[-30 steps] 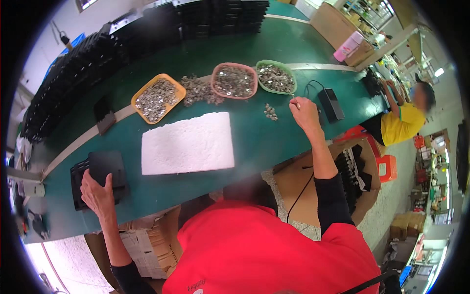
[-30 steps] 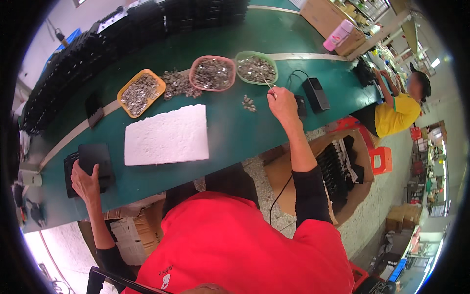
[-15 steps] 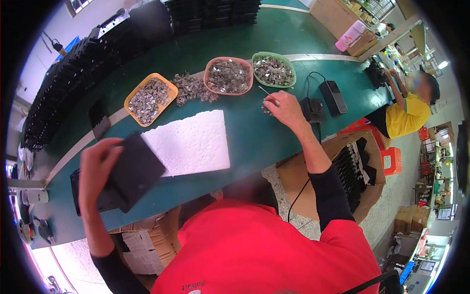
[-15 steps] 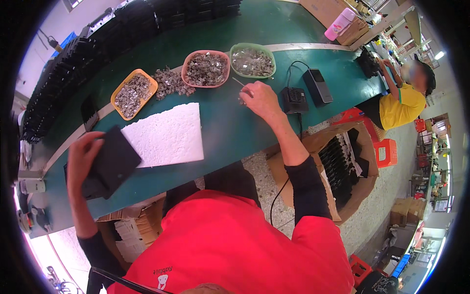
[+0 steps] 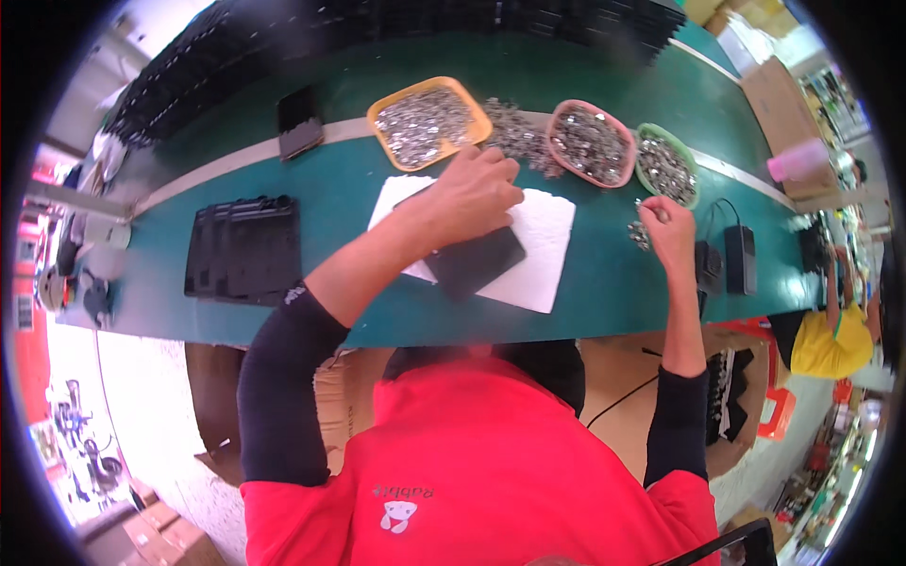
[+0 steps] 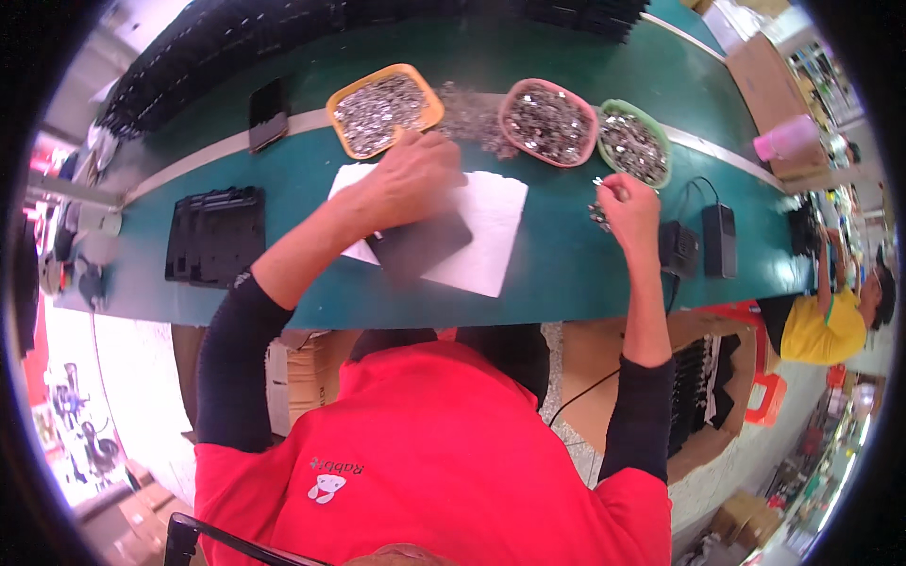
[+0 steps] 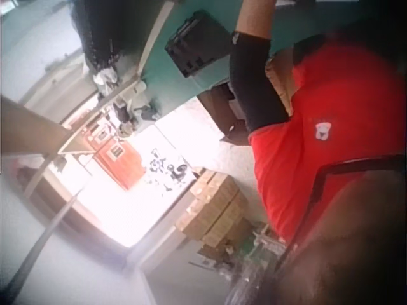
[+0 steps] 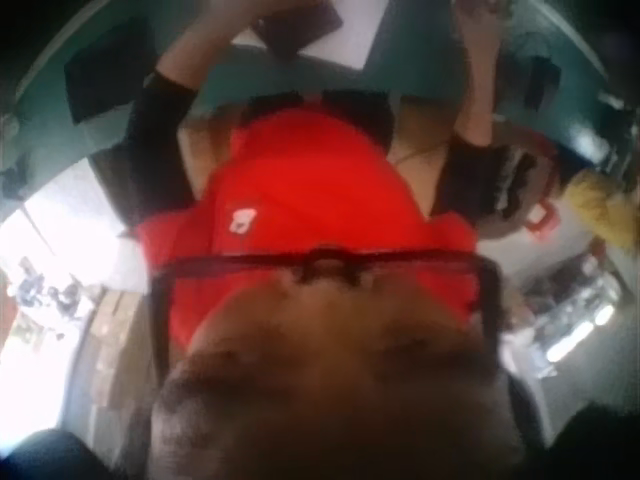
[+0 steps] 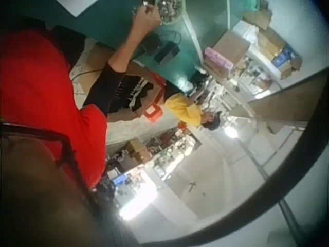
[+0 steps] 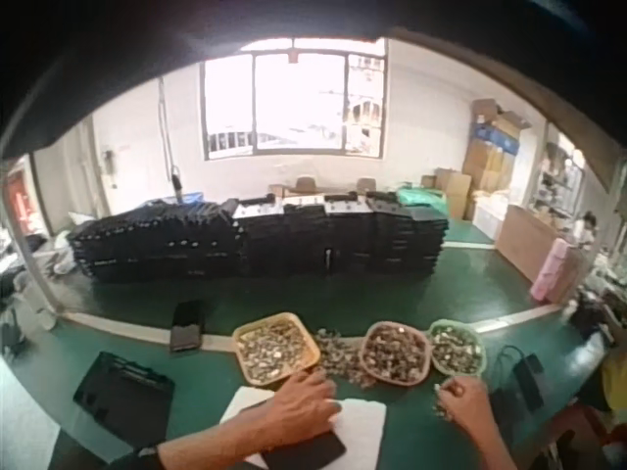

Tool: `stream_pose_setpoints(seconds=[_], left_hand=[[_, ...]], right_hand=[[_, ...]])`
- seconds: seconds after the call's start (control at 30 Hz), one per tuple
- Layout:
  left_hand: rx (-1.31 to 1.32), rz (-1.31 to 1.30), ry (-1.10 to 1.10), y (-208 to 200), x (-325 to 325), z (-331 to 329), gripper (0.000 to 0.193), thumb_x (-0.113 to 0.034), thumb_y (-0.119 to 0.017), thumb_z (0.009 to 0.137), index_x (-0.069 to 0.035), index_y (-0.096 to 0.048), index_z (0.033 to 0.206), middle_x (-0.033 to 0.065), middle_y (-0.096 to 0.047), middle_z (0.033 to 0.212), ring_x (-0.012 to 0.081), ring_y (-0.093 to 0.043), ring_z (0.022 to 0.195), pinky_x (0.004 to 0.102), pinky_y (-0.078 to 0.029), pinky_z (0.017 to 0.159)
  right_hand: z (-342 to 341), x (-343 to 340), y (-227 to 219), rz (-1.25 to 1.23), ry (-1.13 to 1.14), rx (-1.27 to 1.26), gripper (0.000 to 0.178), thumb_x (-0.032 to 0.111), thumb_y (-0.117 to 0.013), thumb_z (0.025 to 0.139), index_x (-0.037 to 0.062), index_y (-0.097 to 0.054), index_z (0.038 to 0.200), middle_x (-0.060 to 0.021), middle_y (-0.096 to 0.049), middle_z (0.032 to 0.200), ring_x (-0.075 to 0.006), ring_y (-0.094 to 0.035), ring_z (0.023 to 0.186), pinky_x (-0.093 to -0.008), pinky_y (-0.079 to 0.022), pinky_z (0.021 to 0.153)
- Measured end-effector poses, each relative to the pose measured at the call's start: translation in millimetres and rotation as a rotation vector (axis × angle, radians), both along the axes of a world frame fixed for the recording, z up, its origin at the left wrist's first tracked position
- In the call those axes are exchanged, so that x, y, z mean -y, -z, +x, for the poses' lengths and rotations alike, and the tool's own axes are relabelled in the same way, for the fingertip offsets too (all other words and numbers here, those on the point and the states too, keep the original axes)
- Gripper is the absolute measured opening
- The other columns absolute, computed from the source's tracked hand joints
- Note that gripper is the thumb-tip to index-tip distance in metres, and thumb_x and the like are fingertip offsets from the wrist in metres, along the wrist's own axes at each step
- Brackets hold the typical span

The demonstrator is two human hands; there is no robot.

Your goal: The person uses a small screwdriver to fasten screws into a black rectangular electronic device. They repeatedly pick up screws from a tray, insert them into the device, and tighten them. The person places the assembled device into a cardboard box and repeats the process with another unit.

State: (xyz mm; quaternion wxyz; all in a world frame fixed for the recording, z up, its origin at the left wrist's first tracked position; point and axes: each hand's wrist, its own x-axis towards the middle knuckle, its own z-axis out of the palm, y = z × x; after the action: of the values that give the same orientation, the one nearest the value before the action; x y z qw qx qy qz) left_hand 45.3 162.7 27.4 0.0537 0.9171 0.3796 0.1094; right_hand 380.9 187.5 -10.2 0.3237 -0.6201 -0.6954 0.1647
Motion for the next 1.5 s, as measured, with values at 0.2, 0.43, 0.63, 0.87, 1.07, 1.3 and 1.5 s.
stream_pose_setpoints(seconds=[0.2, 0.43, 0.63, 0.87, 1.07, 1.3, 1.5], left_hand=[[0.238, 0.202, -0.342, 40, 49, -8, 0.043, -0.034, -0.068, 0.078, -0.004, -0.063, 0.109, 0.0159, -0.056, 0.116, 0.0332, -0.045, 0.121, 0.0469, -0.033, 0.100], [0.213, 0.019, -0.344, 39, 48, -7, 0.050, -0.039, -0.069, 0.076, -0.004, -0.059, 0.110, 0.0175, -0.051, 0.120, 0.0365, -0.040, 0.125, 0.0510, -0.024, 0.106], [0.350, 0.210, -0.391, 35, 74, -7, 0.050, -0.033, -0.073, 0.074, -0.003, -0.059, 0.110, 0.0179, -0.050, 0.120, 0.0361, -0.041, 0.125, 0.0529, -0.026, 0.104], [1.053, -0.445, -0.594, 16, 102, 5, 0.024, -0.013, -0.068, 0.082, 0.002, -0.064, 0.100, 0.0163, -0.067, 0.087, 0.0259, -0.067, 0.080, 0.0330, -0.052, 0.073], [1.309, -0.565, -0.683, 26, 121, 8, 0.011, -0.005, -0.065, 0.084, 0.002, -0.068, 0.091, 0.0116, -0.070, 0.085, 0.0182, -0.068, 0.077, 0.0293, -0.053, 0.070], [1.231, -0.408, -0.852, 18, 128, 7, 0.013, -0.005, -0.066, 0.084, 0.003, -0.063, 0.094, 0.0111, -0.069, 0.082, 0.0168, -0.069, 0.077, 0.0281, -0.053, 0.068], [1.347, -0.378, -0.803, 24, 119, 1, 0.012, -0.004, -0.065, 0.084, 0.001, -0.062, 0.095, 0.0109, -0.068, 0.083, 0.0166, -0.067, 0.073, 0.0286, -0.053, 0.066]], right_hand=[[-61, 28, -22, -0.374, -0.135, -0.772, 0.007, 0.002, -0.062, 0.081, -0.0003, -0.061, 0.087, -0.0127, -0.067, 0.075, -0.0050, -0.042, 0.039, -0.0200, -0.028, 0.034], [-125, 44, -17, -0.552, -0.354, -1.017, 0.010, 0.001, -0.065, 0.080, -0.0006, -0.062, 0.089, -0.0130, -0.067, 0.075, -0.0037, -0.042, 0.040, -0.0198, -0.028, 0.035], [-142, 55, -16, -0.616, -0.383, -1.008, 0.009, 0.001, -0.066, 0.079, -0.0002, -0.062, 0.087, -0.0057, -0.063, 0.067, -0.0027, -0.042, 0.040, -0.0192, -0.028, 0.037], [-159, 74, -27, -0.388, -0.443, -0.596, 0.006, 0.004, -0.070, 0.078, 0.0012, -0.067, 0.082, 0.0034, -0.057, 0.059, -0.0009, -0.044, 0.046, -0.0178, -0.032, 0.042], [-168, 84, -34, -0.546, -0.442, -0.597, 0.009, 0.004, -0.068, 0.082, -0.0019, -0.066, 0.089, -0.0002, -0.060, 0.063, -0.0018, -0.046, 0.046, -0.0180, -0.033, 0.040], [-177, 78, -39, -0.835, -0.486, -0.556, 0.007, 0.004, -0.066, 0.084, -0.0021, -0.064, 0.086, -0.0051, -0.064, 0.068, -0.0039, -0.047, 0.045, -0.0190, -0.034, 0.039], [-191, 57, -31, -0.791, -0.498, -0.716, 0.010, 0.009, -0.066, 0.085, -0.0006, -0.062, 0.084, -0.0044, -0.063, 0.067, -0.0047, -0.048, 0.045, -0.0197, -0.035, 0.039]])
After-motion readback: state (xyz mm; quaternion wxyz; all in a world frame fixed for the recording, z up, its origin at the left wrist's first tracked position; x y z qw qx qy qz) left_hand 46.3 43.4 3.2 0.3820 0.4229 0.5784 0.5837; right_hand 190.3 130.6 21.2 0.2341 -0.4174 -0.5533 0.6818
